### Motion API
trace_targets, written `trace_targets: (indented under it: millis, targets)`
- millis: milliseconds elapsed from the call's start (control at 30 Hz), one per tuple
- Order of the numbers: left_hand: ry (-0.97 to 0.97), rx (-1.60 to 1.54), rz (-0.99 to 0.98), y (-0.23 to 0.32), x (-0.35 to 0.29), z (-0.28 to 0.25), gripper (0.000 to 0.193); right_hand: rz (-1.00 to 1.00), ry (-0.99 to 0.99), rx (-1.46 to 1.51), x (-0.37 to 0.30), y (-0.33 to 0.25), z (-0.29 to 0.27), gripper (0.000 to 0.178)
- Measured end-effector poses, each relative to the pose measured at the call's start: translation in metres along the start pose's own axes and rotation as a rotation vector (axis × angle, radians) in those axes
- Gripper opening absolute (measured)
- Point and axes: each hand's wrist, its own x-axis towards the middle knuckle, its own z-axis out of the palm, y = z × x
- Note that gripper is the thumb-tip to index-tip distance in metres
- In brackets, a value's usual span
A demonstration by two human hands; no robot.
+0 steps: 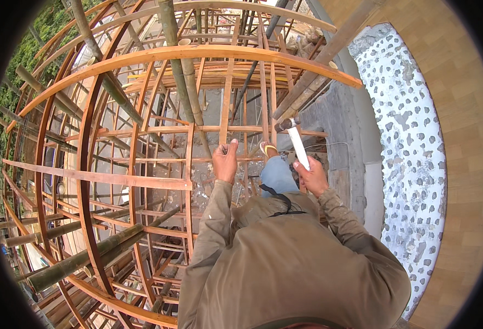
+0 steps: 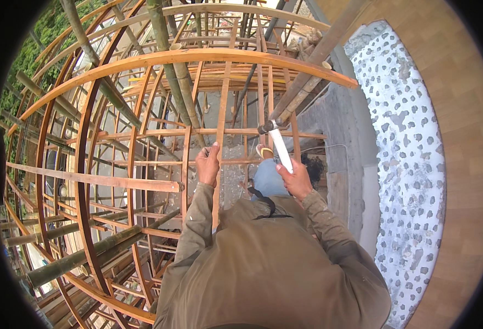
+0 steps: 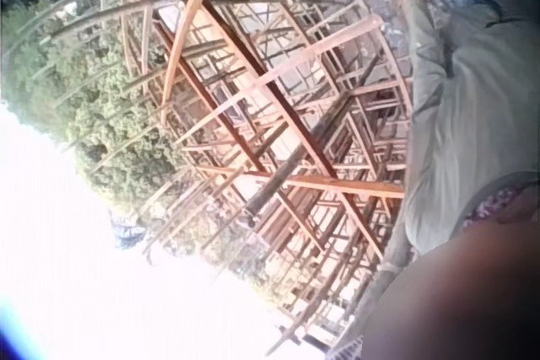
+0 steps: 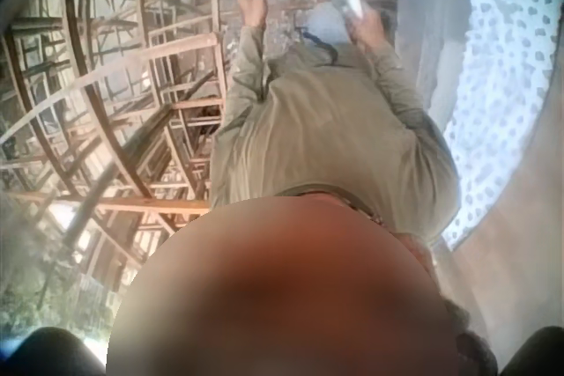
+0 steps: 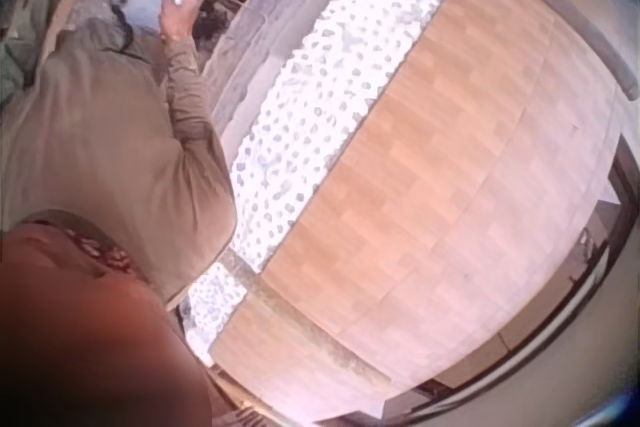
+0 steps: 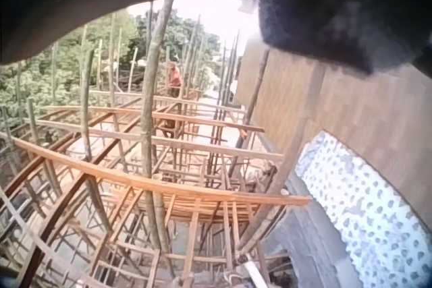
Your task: The person uses a hammer to drive nails into bamboo poles and wooden planks to assemble a scaffolding structure. They repeatedly position planks and strike nails to secure the framework.
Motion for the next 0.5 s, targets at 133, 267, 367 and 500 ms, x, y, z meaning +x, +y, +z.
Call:
trace_targets:
  millis: [133,267,367,500]
  targets:
    - [0.051,-0.012,0.085,0.032,0.066,0.030,0.043,-0.003,0.253,0.167,0.001,0.023,-0.041,0.019]
    - [0.211,0.340,0.353,0.071,0.151,0.069,0.054,0.042,0.459,0.082,0.096,0.025,-0.099,0.020]
    - [0.266,0.695,0.404,0.114,0.210,0.069,0.055,-0.245,0.584,0.189,0.229,-0.009,-0.157,0.022]
    - [0.239,1.098,0.529,0.160,0.301,0.103,0.053,-0.571,0.791,0.237,0.353,-0.060,-0.205,0.022]
